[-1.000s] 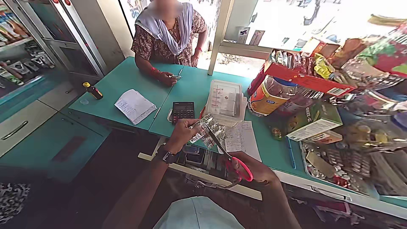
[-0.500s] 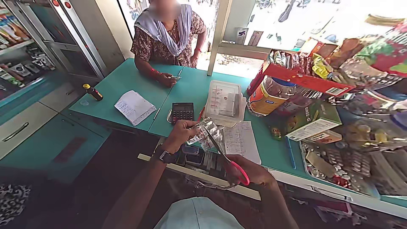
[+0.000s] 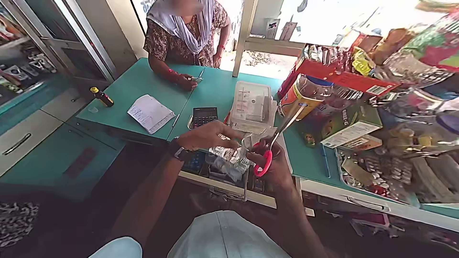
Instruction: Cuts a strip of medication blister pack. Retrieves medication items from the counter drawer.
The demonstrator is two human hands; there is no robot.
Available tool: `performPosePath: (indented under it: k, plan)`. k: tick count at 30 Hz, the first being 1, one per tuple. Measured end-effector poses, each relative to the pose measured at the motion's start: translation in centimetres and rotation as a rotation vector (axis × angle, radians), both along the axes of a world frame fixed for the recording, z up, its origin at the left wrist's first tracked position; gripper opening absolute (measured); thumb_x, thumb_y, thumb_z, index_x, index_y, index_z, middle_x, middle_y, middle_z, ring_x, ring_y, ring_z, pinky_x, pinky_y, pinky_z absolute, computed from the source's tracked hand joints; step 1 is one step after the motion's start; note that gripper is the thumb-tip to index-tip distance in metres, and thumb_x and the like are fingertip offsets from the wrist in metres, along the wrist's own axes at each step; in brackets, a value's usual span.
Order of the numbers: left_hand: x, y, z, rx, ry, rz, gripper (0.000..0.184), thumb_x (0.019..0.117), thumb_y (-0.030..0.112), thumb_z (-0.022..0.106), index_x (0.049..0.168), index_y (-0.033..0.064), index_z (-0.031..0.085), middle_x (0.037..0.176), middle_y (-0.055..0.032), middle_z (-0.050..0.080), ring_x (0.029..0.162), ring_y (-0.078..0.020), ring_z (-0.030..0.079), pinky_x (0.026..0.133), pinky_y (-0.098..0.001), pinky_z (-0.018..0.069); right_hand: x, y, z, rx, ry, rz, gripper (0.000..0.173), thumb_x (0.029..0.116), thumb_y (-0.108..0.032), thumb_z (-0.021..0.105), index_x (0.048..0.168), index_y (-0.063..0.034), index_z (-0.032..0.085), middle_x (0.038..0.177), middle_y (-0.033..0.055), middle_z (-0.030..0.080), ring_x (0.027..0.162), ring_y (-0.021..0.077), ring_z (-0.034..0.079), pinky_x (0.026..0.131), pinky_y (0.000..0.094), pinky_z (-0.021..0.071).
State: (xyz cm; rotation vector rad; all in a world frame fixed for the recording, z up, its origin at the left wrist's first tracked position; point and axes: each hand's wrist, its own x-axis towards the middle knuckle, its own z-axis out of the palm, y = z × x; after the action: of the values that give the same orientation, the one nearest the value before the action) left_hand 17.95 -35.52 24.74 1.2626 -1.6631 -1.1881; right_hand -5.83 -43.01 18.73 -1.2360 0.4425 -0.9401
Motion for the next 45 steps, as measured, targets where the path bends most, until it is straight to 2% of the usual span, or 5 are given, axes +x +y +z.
performPosePath:
  k: [5, 12, 18, 26, 45]
  plan:
    - [1.2, 1.9, -6.9, -0.250, 0.548, 0.387, 0.099, 0.0845, 0.088, 0.039, 0.152, 0.0142, 0.043, 0.136, -0.0055, 0.062, 0.115, -0.0214, 0.064, 0.091, -0.0417, 0.0568, 1.8, 1.2, -0.4, 0.313, -0.233, -0.286, 0.031, 0.0799, 0.010, 0.073, 0.096, -0.0051, 0.051, 0.074, 0.0051, 0.065, 0.063, 0.0126, 0.066, 0.058, 0.0293, 0.0603]
    - [-11.0, 5.4, -14.5, -0.129, 1.255, 0.494, 0.074, 0.0782, 0.039, 0.087, 0.135, 0.0043, 0.054, 0.131, -0.0153, 0.066, 0.118, -0.0289, 0.066, 0.102, -0.0479, 0.0532, 4.8, 3.9, -1.4, 0.512, -0.248, -0.397, 0.028, 0.0861, 0.009, 0.070, 0.098, -0.0040, 0.049, 0.070, 0.0061, 0.063, 0.057, 0.0127, 0.063, 0.051, 0.0277, 0.0568]
    - [-10.7, 3.9, -10.8, -0.180, 1.132, 1.011, 0.027, 0.0840, -0.004, 0.074, 0.109, -0.0053, 0.063, 0.096, -0.0119, 0.074, 0.089, -0.0175, 0.072, 0.086, -0.0366, 0.0611, 5.5, 5.0, -1.9, 0.470, -0.179, -0.371, 0.032, 0.0819, 0.011, 0.073, 0.097, -0.0032, 0.049, 0.069, 0.0072, 0.065, 0.054, 0.0120, 0.062, 0.046, 0.0254, 0.0531]
    - [-8.9, 2.3, -7.4, 0.087, 1.177, 1.126, 0.019, 0.0969, -0.003, 0.063, 0.115, -0.0077, 0.057, 0.090, -0.0168, 0.074, 0.073, -0.0230, 0.075, 0.069, -0.0346, 0.0651, -3.2, 2.1, -5.0, -0.008, 0.282, 0.493, 0.068, 0.0846, -0.069, 0.068, 0.125, -0.0158, 0.057, 0.091, -0.0088, 0.065, 0.082, 0.0044, 0.063, 0.076, 0.0260, 0.0561]
    - [-9.7, -1.8, -10.4, 0.199, 1.064, 1.161, 0.024, 0.0939, -0.003, 0.067, 0.114, -0.0130, 0.058, 0.093, -0.0213, 0.074, 0.076, -0.0271, 0.076, 0.072, -0.0383, 0.0660, -4.5, -0.7, -7.5, 0.135, 0.362, 0.673, 0.056, 0.0927, -0.062, 0.065, 0.121, -0.0133, 0.067, 0.064, -0.0099, 0.055, 0.053, 0.0018, 0.054, 0.051, 0.0207, 0.0501]
